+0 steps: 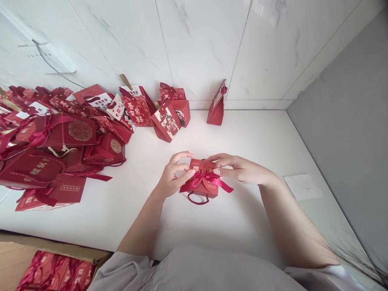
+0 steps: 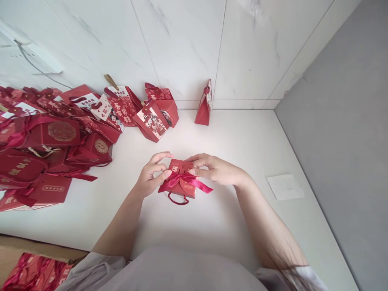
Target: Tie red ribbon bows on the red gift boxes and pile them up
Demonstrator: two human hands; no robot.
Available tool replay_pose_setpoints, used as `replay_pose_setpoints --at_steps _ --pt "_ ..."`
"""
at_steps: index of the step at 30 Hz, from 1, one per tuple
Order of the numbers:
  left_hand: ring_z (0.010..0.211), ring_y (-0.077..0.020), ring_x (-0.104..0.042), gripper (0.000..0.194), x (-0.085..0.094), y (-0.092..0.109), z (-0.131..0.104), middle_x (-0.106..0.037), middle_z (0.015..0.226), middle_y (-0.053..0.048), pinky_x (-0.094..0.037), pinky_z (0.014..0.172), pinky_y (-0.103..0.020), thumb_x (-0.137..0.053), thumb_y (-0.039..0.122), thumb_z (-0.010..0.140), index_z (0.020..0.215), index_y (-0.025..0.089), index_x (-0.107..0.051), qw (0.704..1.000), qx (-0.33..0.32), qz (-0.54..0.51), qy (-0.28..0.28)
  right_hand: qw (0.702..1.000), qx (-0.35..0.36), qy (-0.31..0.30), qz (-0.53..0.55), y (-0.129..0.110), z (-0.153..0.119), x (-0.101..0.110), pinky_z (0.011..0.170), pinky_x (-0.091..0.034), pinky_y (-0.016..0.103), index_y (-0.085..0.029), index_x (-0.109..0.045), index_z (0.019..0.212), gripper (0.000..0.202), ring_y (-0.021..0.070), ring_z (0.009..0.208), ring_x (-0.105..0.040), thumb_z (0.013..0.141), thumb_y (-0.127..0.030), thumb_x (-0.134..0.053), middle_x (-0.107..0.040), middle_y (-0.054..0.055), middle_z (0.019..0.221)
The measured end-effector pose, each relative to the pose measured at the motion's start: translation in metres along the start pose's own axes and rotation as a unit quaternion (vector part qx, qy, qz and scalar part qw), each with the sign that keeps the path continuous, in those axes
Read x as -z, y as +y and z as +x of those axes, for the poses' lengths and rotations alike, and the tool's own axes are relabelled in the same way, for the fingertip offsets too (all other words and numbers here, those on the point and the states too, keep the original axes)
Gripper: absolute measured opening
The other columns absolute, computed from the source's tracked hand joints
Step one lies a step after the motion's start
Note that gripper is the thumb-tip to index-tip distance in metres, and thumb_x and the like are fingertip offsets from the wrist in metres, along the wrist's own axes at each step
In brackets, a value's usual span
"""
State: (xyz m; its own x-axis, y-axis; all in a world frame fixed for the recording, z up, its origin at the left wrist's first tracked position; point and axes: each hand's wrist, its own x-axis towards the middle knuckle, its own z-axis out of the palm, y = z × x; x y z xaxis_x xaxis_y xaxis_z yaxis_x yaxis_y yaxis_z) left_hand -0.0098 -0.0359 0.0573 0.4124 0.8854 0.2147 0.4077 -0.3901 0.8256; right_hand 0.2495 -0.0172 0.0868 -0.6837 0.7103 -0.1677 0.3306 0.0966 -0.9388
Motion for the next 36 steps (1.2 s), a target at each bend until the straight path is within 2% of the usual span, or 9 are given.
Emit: replay_pose_setpoints --at_steps 4,7,13,18,20,22,27,29,36 --pt "0.122 -0.0221 -0.052 0.014 -0.004 0.003 0.000 -0.056 0.127 -0.009 -0.041 0.105 -0.039 -0.057 0.031 0.090 0.099 0.021 -0.062 0.996 0.003 0.006 0.089 0.999 0.016 0.048 0.012 0.001 0.000 0.001 0.103 -0.040 0.040 -0.027 -0.074 0.096 0.036 0.0268 0.122 -0.053 0.092 -0.055 -0.051 -0.057 0.003 0.136" --pt "0.099 -0.0191 -0.058 0.012 -0.002 0.006 -0.001 -0.061 0.102 -0.006 -0.046 0.088 -0.034 -0.056 0.032 0.090 0.090 0.021 -0.061 0.992 0.013 0.045 0.116 0.998 0.015 0.053 0.017 0.002 0.000 0.003 0.101 -0.040 0.039 -0.027 -0.073 0.098 0.035 0.0250 0.120 -0.054 0.094 -0.053 -0.049 -0.058 0.003 0.134" --pt "0.081 -0.0165 -0.056 0.024 0.009 0.016 -0.005 -0.057 0.082 -0.002 -0.046 0.072 -0.029 -0.067 0.039 0.081 0.069 0.020 -0.060 0.990 0.059 0.117 0.046 0.999 0.026 0.028 0.023 0.001 0.003 0.001 0.097 -0.043 0.037 -0.022 -0.068 0.081 0.033 0.0237 0.114 -0.057 0.092 -0.050 -0.054 -0.059 0.004 0.132" --pt "0.049 -0.0095 -0.043 0.040 0.013 0.037 -0.017 -0.048 0.053 0.003 -0.033 0.047 -0.024 -0.062 0.047 0.084 0.060 0.018 -0.048 0.968 0.236 -0.016 -0.079 0.999 0.023 0.032 0.038 0.004 0.005 -0.002 0.099 -0.042 0.037 -0.021 -0.067 0.078 0.032 0.0229 0.113 -0.058 0.091 -0.048 -0.056 -0.059 0.005 0.131" --pt "0.050 -0.0112 -0.050 0.035 0.008 0.045 -0.021 -0.057 0.055 0.002 -0.037 0.047 -0.024 -0.063 0.048 0.083 0.067 0.019 -0.051 0.942 0.296 -0.099 -0.123 0.998 0.020 0.035 0.044 0.005 0.006 -0.002 0.099 -0.042 0.037 -0.021 -0.068 0.080 0.031 0.0229 0.113 -0.058 0.091 -0.048 -0.056 -0.059 0.004 0.131" --pt "0.058 -0.0142 -0.059 0.027 0.002 0.046 -0.022 -0.068 0.068 0.000 -0.043 0.052 -0.025 -0.067 0.044 0.080 0.077 0.020 -0.054 0.931 0.311 -0.145 -0.128 0.998 0.022 0.040 0.045 0.007 0.006 -0.003 0.099 -0.043 0.037 -0.021 -0.069 0.081 0.031 0.0226 0.112 -0.059 0.092 -0.047 -0.055 -0.060 0.004 0.129" --pt "0.073 -0.0185 -0.068 0.024 -0.005 0.023 -0.009 -0.075 0.081 -0.003 -0.051 0.069 -0.030 -0.071 0.041 0.077 0.086 0.020 -0.063 0.946 0.281 -0.160 0.015 0.994 0.025 0.103 0.010 0.009 0.010 -0.009 0.102 -0.041 0.038 -0.023 -0.072 0.089 0.030 0.0239 0.118 -0.056 0.093 -0.045 -0.053 -0.059 0.004 0.131" --pt "0.079 -0.0206 -0.069 0.027 -0.003 0.012 -0.004 -0.075 0.084 -0.006 -0.053 0.076 -0.033 -0.073 0.042 0.076 0.086 0.018 -0.066 0.942 0.279 -0.183 0.037 0.991 0.019 0.134 0.002 0.009 0.011 -0.011 0.105 -0.039 0.039 -0.024 -0.072 0.090 0.028 0.0241 0.123 -0.053 0.093 -0.045 -0.054 -0.055 0.003 0.137" --pt "0.091 -0.0188 -0.065 0.029 0.001 0.002 -0.001 -0.072 0.091 -0.005 -0.050 0.091 -0.035 -0.066 0.046 0.083 0.080 0.017 -0.064 0.935 0.261 -0.240 -0.018 0.985 0.015 0.167 0.044 0.014 0.012 -0.007 0.103 -0.042 0.039 -0.021 -0.067 0.073 0.034 0.0229 0.116 -0.058 0.092 -0.046 -0.054 -0.056 0.005 0.135"
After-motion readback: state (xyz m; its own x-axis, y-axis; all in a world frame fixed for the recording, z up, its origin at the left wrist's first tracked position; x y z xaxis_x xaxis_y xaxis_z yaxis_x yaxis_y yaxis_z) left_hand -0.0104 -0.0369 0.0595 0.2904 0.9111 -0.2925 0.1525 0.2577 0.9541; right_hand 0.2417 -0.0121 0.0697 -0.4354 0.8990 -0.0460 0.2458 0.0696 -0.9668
